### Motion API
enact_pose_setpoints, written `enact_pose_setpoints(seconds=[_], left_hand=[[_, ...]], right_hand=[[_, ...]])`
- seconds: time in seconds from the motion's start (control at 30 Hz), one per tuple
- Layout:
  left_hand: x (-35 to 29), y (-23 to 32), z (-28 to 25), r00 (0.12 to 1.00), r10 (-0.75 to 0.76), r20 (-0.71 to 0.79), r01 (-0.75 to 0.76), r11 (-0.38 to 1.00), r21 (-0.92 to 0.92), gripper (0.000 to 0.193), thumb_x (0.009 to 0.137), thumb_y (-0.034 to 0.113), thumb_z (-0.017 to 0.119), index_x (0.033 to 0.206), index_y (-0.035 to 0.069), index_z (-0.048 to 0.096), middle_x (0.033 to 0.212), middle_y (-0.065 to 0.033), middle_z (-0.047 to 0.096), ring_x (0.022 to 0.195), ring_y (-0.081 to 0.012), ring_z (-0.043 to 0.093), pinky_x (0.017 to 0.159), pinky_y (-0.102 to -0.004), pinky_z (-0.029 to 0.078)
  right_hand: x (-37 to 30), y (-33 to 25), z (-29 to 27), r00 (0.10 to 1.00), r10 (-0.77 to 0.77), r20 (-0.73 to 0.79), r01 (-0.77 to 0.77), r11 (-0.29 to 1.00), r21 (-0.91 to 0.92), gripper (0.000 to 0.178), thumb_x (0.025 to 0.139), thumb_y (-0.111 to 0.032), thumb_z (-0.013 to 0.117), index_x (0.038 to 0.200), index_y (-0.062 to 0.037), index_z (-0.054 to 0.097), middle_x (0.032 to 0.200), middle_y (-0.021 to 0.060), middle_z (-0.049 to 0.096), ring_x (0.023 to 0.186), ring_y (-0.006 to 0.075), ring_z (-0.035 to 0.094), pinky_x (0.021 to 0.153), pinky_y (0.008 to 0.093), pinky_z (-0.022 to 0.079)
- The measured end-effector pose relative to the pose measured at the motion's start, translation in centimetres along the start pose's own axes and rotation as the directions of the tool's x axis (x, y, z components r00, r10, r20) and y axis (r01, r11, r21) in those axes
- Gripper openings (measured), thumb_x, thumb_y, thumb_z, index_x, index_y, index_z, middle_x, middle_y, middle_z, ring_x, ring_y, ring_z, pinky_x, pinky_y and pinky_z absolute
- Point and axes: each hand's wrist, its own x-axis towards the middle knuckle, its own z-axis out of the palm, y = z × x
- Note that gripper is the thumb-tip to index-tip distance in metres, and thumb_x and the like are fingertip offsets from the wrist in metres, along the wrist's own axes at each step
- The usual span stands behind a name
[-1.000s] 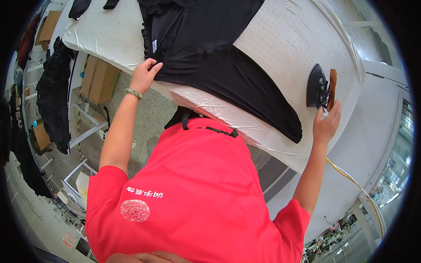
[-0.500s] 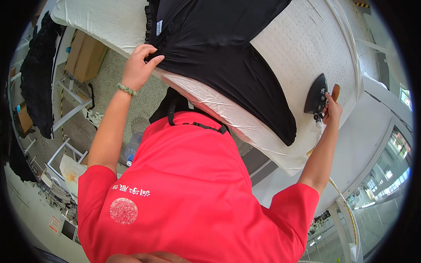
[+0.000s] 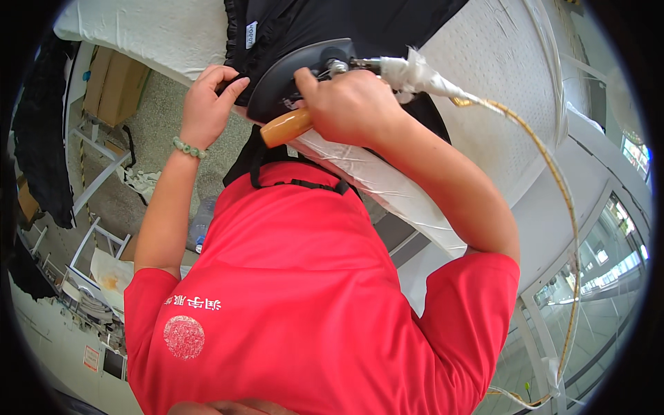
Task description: The person is ironing a black garment on an industrial pressing table.
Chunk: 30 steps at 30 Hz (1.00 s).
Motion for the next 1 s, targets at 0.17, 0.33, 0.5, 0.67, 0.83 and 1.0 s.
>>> enact_pose_setpoints(seconds=[0.17, 0.33, 0.5, 0.67, 0.83, 1.0], left_hand=[[-0.1, -1.1, -0.2, 0.998, 0.043, -0.046, -0.044, 0.999, -0.024, 0.023, 0.09, 0.022, 0.073, 0.093, 0.0, 0.068, 0.089, -0.009, 0.064, 0.077, -0.0237, 0.063, 0.07, -0.0343, 0.05], [0.0, -1.5, -0.2, 1.0, 0.002, 0.001, -0.002, 1.0, -0.01, 0.021, 0.09, 0.022, 0.072, 0.094, 0.001, 0.068, 0.092, -0.009, 0.065, 0.08, -0.0259, 0.064, 0.071, -0.0352, 0.05], [0.2, -0.8, -0.9, 0.999, 0.05, -0.019, -0.051, 0.998, -0.038, 0.018, 0.088, 0.02, 0.073, 0.093, 0.002, 0.068, 0.091, -0.0082, 0.065, 0.079, -0.026, 0.064, 0.07, -0.0349, 0.05], [-0.7, -0.4, -0.9, 0.988, 0.124, -0.091, -0.12, 0.992, 0.049, 0.018, 0.086, 0.018, 0.077, 0.094, 0.004, 0.07, 0.103, -0.0071, 0.067, 0.091, -0.0268, 0.064, 0.078, -0.0375, 0.05], [0.0, 4.6, -3.8, 0.837, 0.513, -0.193, -0.316, 0.739, 0.595, 0.021, 0.084, 0.018, 0.078, 0.1, 0.007, 0.073, 0.124, -0.0104, 0.064, 0.117, -0.0313, 0.059, 0.097, -0.0412, 0.046], [-2.3, 10.4, -15.1, 0.997, 0.079, 0.001, -0.076, 0.954, 0.29, 0.042, 0.088, 0.023, 0.073, 0.123, 0.001, 0.064, 0.137, -0.0177, 0.057, 0.134, -0.0319, 0.049, 0.106, -0.039, 0.045]], right_hand=[[1.8, -0.9, 0.0, 0.992, -0.123, -0.003, 0.123, 0.991, -0.059, 0.037, 0.096, -0.032, 0.063, 0.12, -0.0047, 0.056, 0.062, 0.0106, 0.064, 0.057, 0.0304, 0.066, 0.052, 0.0415, 0.05], [2.2, -0.7, 0.3, 0.996, -0.09, -0.008, 0.089, 0.99, -0.11, 0.039, 0.095, -0.034, 0.063, 0.122, -0.005, 0.057, 0.061, 0.0096, 0.064, 0.057, 0.0291, 0.066, 0.052, 0.0406, 0.05], [1.8, -0.2, -0.4, 1.0, -0.003, -0.027, 0.001, 0.998, -0.07, 0.044, 0.095, -0.036, 0.064, 0.126, -0.0055, 0.056, 0.064, 0.0096, 0.065, 0.059, 0.0291, 0.067, 0.054, 0.0407, 0.05], [1.1, -0.3, -0.1, 0.994, 0.078, 0.079, -0.075, 0.996, -0.039, 0.049, 0.094, -0.038, 0.065, 0.131, -0.0071, 0.055, 0.074, 0.0124, 0.07, 0.066, 0.0313, 0.069, 0.058, 0.0426, 0.052], [-1.8, 0.8, -0.8, 0.88, 0.452, 0.144, -0.459, 0.888, 0.02, 0.052, 0.091, -0.033, 0.07, 0.136, -0.011, 0.054, 0.084, 0.019, 0.071, 0.077, 0.0385, 0.071, 0.066, 0.0462, 0.054], [-11.8, 6.0, -4.3, 0.458, 0.883, -0.103, -0.854, 0.469, 0.227, 0.044, 0.092, -0.029, 0.072, 0.132, -0.0158, 0.063, 0.095, 0.024, 0.071, 0.087, 0.0416, 0.07, 0.074, 0.0462, 0.054]])
